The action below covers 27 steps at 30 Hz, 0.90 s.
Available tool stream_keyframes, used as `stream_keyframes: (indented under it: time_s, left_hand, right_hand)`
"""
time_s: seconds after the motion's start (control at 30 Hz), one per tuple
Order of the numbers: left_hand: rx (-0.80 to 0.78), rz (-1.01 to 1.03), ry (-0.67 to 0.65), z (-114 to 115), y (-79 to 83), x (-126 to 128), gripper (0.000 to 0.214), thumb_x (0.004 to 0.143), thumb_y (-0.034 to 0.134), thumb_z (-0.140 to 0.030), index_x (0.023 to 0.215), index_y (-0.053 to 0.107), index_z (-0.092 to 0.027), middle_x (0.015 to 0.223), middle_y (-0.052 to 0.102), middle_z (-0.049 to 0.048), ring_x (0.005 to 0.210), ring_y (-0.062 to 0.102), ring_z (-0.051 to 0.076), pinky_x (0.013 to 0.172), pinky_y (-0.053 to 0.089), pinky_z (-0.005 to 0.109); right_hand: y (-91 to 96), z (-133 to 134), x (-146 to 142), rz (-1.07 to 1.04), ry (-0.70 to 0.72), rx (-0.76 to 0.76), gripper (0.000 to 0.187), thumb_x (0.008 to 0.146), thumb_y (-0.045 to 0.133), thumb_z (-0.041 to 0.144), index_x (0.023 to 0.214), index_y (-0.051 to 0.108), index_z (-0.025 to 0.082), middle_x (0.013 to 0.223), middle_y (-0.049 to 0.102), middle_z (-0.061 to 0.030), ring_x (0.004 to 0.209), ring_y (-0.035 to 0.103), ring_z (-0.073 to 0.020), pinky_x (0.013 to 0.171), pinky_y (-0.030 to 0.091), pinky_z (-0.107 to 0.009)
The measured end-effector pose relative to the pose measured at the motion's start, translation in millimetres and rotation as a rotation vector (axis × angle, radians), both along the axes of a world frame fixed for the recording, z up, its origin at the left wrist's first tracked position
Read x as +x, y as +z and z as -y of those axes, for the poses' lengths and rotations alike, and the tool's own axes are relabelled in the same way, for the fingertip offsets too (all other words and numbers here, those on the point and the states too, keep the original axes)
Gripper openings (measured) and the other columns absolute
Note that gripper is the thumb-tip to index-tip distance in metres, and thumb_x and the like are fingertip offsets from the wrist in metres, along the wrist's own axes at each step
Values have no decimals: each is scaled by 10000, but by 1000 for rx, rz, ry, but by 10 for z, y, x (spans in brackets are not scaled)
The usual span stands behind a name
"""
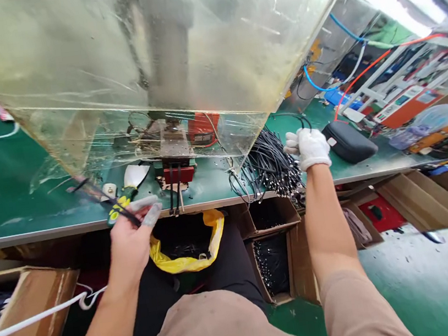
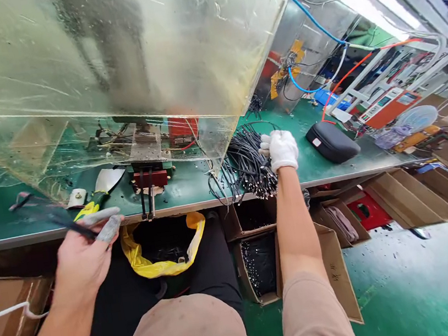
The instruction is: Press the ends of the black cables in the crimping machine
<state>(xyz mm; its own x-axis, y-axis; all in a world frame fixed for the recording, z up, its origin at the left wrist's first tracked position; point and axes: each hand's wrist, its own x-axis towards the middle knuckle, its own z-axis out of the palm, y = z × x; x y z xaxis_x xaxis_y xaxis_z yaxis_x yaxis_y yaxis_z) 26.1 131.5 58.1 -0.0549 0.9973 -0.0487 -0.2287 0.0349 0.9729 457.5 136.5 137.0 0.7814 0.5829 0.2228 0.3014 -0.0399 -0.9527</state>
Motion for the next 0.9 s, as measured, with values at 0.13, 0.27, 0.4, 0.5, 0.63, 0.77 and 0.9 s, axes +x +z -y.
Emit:
stream_keyframes:
  time_s: [0.13,0.27,0.4,0.5,0.63,0.77,0.9]
  left_hand:
    - [-35,-233,-124,-331,-17,261,499,601,865,-560,859,667,-182,796,695,28,771,647,206,721,520,318]
    - [-37,-271,-259,-487,-133,466,459,556,879,-553,737,691,-176,731,719,45,745,665,238,682,505,324]
    - [-29,-293,-368,-370,-264,529,416,691,776,-587,662,706,-178,722,752,79,756,673,252,686,508,328]
    - [-33,-300,-422,-213,-336,492,485,838,613,-606,619,686,-179,684,740,98,658,626,215,638,484,316]
    - [-16,-293,-426,-39,-382,414,547,916,517,-619,594,646,-196,625,692,76,581,559,175,603,440,297]
    - [-22,-283,-483,103,-423,316,609,915,534,-665,536,631,-199,533,635,61,508,514,160,547,400,293]
    - [-38,-237,-466,166,-366,146,609,934,523,-664,555,636,-200,553,640,53,507,502,151,532,402,286]
  right_hand:
    - [-18,114,-129,-370,235,79,186,967,616,271,828,503,220,781,634,2,495,494,-68,411,474,-160]
    - [-93,336,-392,-604,439,75,81,976,641,234,917,594,205,864,633,5,573,532,-52,505,541,-144]
    - [-171,502,-664,-665,541,166,25,991,618,268,1013,625,258,870,579,41,602,525,-45,563,529,-131]
    - [-183,543,-862,-622,607,188,93,951,664,325,1005,602,280,841,513,44,612,505,-70,564,514,-164]
    - [-150,621,-1169,-562,767,143,223,892,734,405,965,559,289,768,422,46,601,476,-109,572,510,-245]
    - [-259,802,-1498,-594,840,128,241,914,748,402,1044,563,320,812,567,17,681,609,-157,703,578,-387]
    - [-553,877,-1837,-663,890,10,272,946,728,414,1128,570,288,971,729,-65,792,719,-228,785,607,-485]
